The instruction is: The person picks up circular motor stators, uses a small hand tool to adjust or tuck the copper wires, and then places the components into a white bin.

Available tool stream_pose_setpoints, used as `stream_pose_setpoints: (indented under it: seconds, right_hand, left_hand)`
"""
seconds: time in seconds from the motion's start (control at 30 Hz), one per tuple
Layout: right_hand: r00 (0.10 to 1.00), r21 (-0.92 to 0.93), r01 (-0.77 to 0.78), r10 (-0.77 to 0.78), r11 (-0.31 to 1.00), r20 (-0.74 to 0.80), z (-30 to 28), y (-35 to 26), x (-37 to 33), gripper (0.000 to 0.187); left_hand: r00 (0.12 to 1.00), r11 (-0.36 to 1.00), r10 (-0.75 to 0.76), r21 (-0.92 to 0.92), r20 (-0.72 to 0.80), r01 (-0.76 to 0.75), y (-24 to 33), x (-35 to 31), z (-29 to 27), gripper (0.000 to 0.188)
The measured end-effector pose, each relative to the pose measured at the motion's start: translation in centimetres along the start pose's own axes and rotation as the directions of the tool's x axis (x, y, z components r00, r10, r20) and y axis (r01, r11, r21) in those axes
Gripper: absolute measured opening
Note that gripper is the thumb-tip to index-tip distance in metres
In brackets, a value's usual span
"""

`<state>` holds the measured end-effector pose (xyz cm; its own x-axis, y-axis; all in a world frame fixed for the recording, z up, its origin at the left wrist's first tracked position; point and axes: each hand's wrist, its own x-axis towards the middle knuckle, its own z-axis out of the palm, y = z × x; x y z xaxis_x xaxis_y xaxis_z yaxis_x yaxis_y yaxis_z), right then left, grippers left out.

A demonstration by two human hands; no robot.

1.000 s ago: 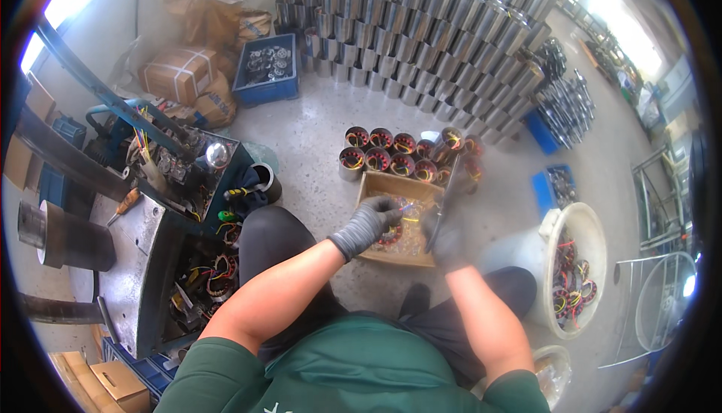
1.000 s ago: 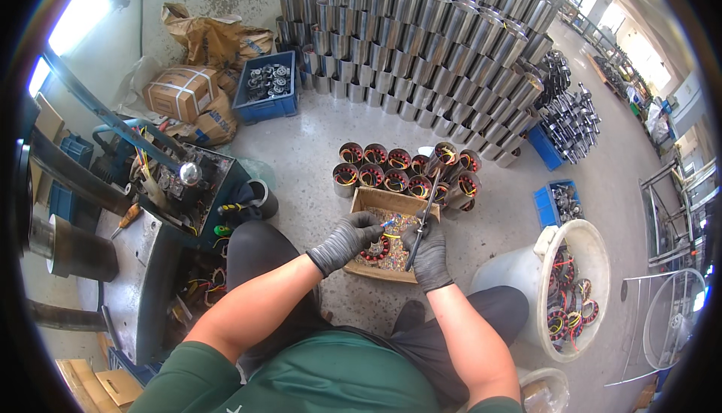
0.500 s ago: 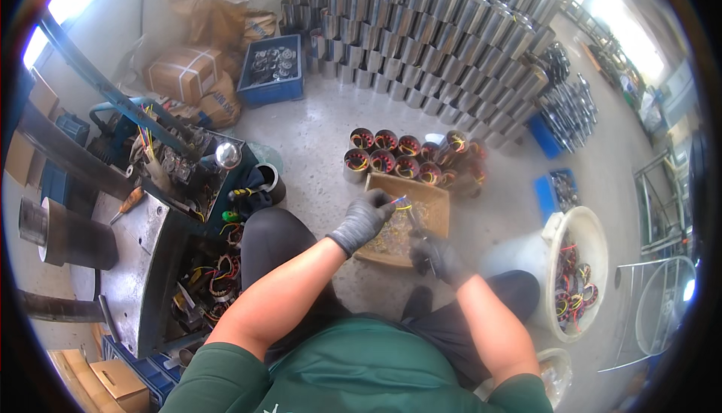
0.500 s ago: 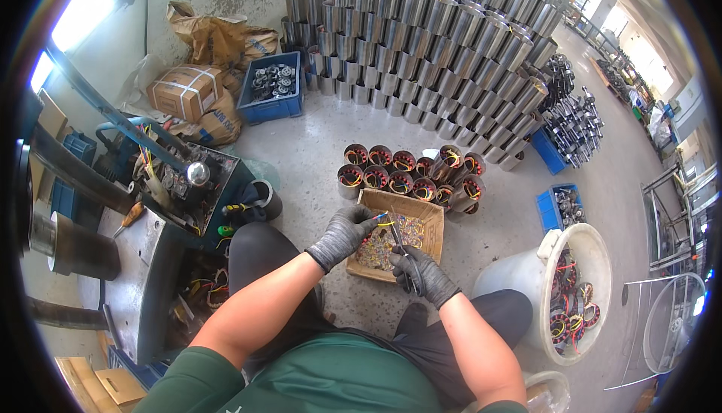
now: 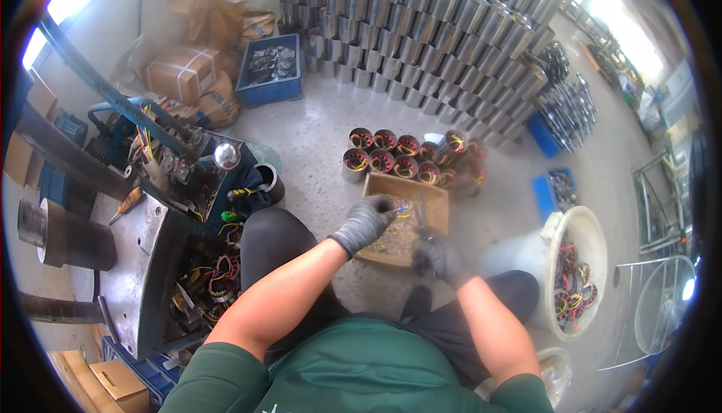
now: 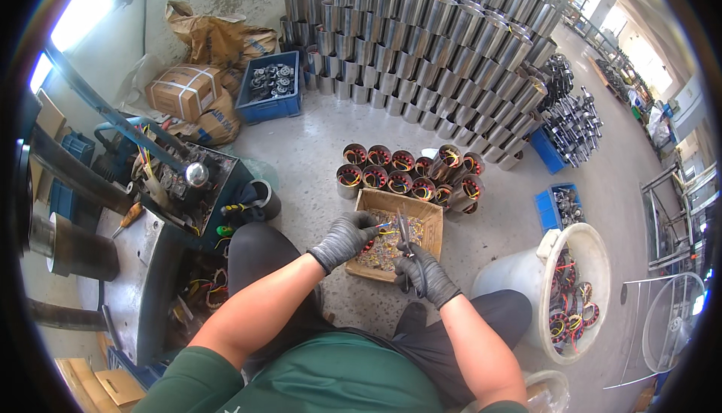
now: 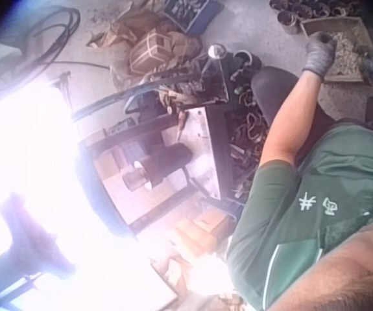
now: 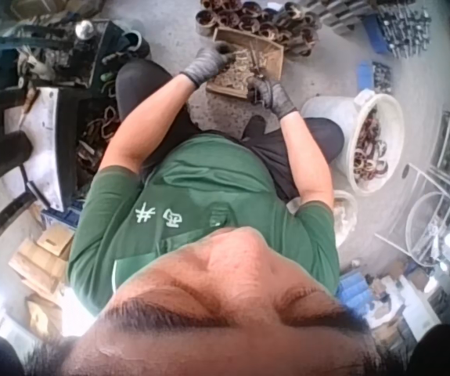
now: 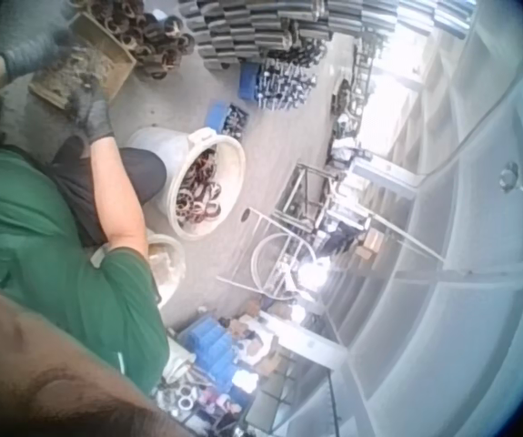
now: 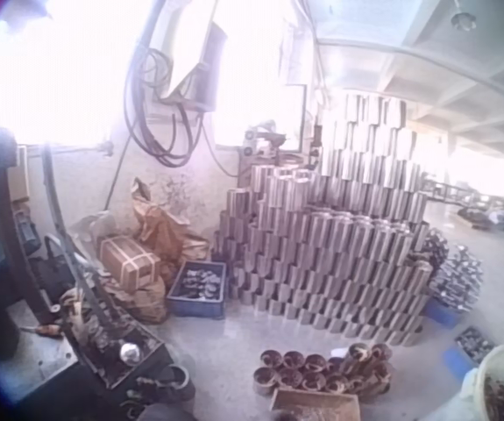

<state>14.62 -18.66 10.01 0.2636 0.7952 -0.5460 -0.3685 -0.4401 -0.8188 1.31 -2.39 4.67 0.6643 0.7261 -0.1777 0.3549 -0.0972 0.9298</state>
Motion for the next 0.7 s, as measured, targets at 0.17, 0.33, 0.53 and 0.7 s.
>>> stream_pose_setpoints:
  seconds: [0.17, 0.33, 0.53, 0.7]
  right_hand:
    - [0.990, -0.163, -0.135, 0.141, 0.977, 0.027, 0.2, 0.0, 1.0, 0.024]
    - [0.987, -0.152, -0.106, 0.122, 0.983, 0.101, 0.7, -0.9, 0.4, 0.029]
    - [0.959, 0.050, -0.285, 0.284, 0.957, 0.021, -0.6, 1.9, 1.8, 0.026]
    - [0.998, 0.094, -0.059, 0.062, 0.994, -0.024, 0.0, 3.2, 2.3, 0.031]
  left_hand:
    - [0.998, 0.994, 0.062, 0.093, 0.032, -0.065, 0.3, -0.2, 0.0, 0.019]
    - [0.997, 0.991, 0.055, 0.115, 0.056, -0.061, 0.6, -0.4, 0.1, 0.017]
    - [0.981, 0.819, -0.192, -0.553, -0.017, 0.151, 2.1, 0.1, -0.6, 0.009]
    - [0.983, 0.887, -0.183, -0.431, 0.009, 0.169, 1.3, 0.0, -0.1, 0.010]
